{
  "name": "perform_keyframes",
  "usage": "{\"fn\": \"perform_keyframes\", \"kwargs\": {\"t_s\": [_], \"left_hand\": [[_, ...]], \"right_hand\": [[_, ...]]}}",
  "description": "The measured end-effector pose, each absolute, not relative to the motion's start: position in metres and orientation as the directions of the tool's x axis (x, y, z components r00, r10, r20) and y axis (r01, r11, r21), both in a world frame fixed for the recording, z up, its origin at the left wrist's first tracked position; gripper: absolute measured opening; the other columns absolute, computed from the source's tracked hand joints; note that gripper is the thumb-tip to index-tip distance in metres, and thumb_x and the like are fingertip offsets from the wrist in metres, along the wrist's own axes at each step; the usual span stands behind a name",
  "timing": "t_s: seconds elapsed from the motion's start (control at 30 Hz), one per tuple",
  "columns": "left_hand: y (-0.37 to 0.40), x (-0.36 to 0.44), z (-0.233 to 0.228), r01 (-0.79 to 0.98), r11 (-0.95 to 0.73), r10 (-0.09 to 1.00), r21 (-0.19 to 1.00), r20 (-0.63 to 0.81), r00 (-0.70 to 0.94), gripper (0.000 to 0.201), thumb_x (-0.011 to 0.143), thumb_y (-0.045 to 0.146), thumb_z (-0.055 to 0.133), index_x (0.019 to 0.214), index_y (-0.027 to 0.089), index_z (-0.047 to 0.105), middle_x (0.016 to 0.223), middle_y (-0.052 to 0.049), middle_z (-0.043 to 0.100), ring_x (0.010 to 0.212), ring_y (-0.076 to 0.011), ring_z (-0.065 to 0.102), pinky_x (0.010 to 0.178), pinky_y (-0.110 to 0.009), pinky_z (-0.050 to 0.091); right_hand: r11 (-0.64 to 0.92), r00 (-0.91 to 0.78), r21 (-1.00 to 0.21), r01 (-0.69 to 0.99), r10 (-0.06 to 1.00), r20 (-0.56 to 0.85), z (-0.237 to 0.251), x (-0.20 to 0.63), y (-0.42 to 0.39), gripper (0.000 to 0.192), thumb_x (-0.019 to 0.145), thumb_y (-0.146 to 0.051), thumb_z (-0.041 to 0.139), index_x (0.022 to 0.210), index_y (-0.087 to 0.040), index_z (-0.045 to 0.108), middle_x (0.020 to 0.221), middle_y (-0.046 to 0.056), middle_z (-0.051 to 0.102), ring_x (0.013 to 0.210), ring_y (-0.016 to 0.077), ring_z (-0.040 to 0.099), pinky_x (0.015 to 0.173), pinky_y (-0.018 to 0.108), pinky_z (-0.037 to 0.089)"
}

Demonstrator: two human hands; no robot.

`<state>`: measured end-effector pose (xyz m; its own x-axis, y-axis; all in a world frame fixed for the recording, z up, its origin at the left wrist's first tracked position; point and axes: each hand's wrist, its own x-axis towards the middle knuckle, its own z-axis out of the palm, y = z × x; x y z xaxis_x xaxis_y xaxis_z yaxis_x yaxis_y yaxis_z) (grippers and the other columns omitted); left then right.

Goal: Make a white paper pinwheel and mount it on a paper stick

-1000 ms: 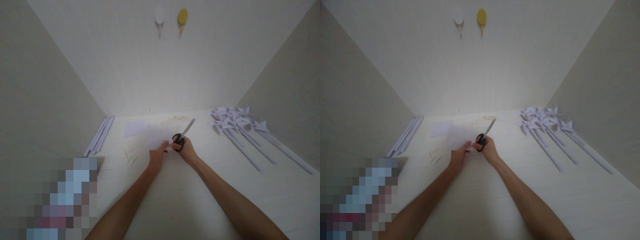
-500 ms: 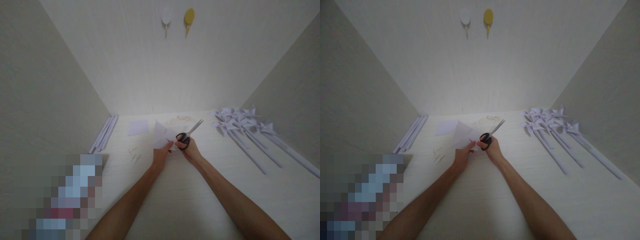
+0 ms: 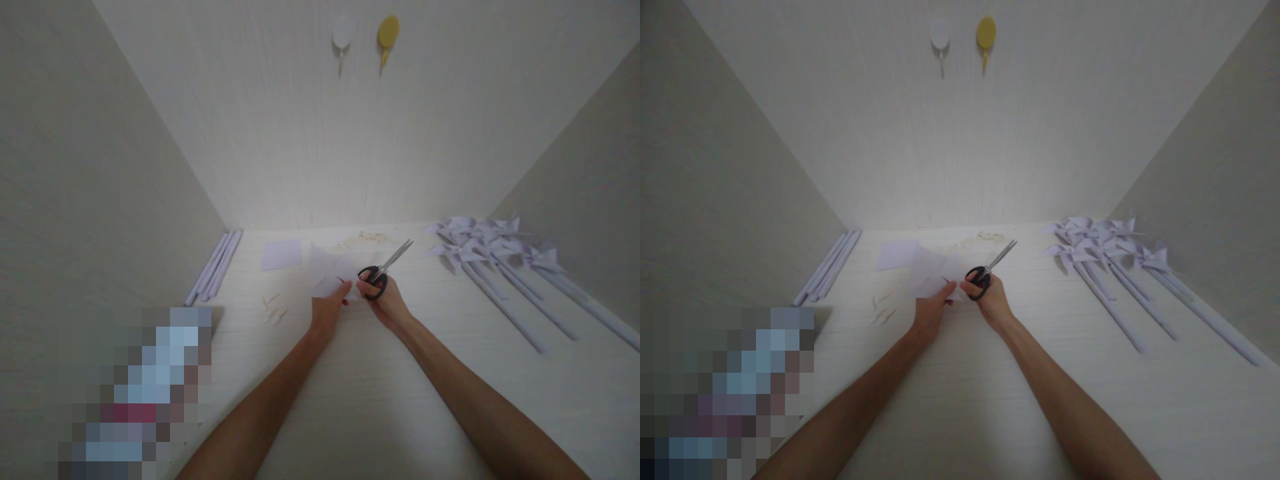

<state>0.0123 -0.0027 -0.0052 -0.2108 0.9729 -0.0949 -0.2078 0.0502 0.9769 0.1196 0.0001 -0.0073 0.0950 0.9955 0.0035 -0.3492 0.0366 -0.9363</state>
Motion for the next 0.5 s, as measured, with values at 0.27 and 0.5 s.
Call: {"fn": "perform_keyframes", "kwargs": {"t_s": [0.27,0.5], "left_hand": [[-0.0023,0.0109,-0.0077,-0.2,0.015,0.986,0.98,-0.048,-0.162,0.017,0.057,0.03,0.063,0.058,0.015,0.057,0.057,0.002,0.055,0.046,-0.0076,0.046,0.042,-0.019,0.038],[-0.0028,0.0098,-0.0058,-0.178,0.023,0.987,0.984,-0.051,-0.155,0.016,0.057,0.029,0.063,0.057,0.015,0.056,0.054,0.002,0.054,0.045,-0.0075,0.045,0.041,-0.019,0.038]], "right_hand": [[0.02,0.087,-0.942,-0.336,0.996,-0.009,-0.005,0.1182,-0.001,0.021,0.05,-0.024,0.07,0.058,-0.016,0.053,0.05,-0.006,0.046,0.044,0.0057,0.04,0.043,0.021,0.03],[-0.001,0.086,-0.929,-0.369,0.996,-0.035,-0.0018,0.1177,-0.003,0.022,0.048,-0.022,0.072,0.058,-0.016,0.053,0.049,-0.006,0.047,0.044,0.0057,0.041,0.044,0.021,0.031]]}}
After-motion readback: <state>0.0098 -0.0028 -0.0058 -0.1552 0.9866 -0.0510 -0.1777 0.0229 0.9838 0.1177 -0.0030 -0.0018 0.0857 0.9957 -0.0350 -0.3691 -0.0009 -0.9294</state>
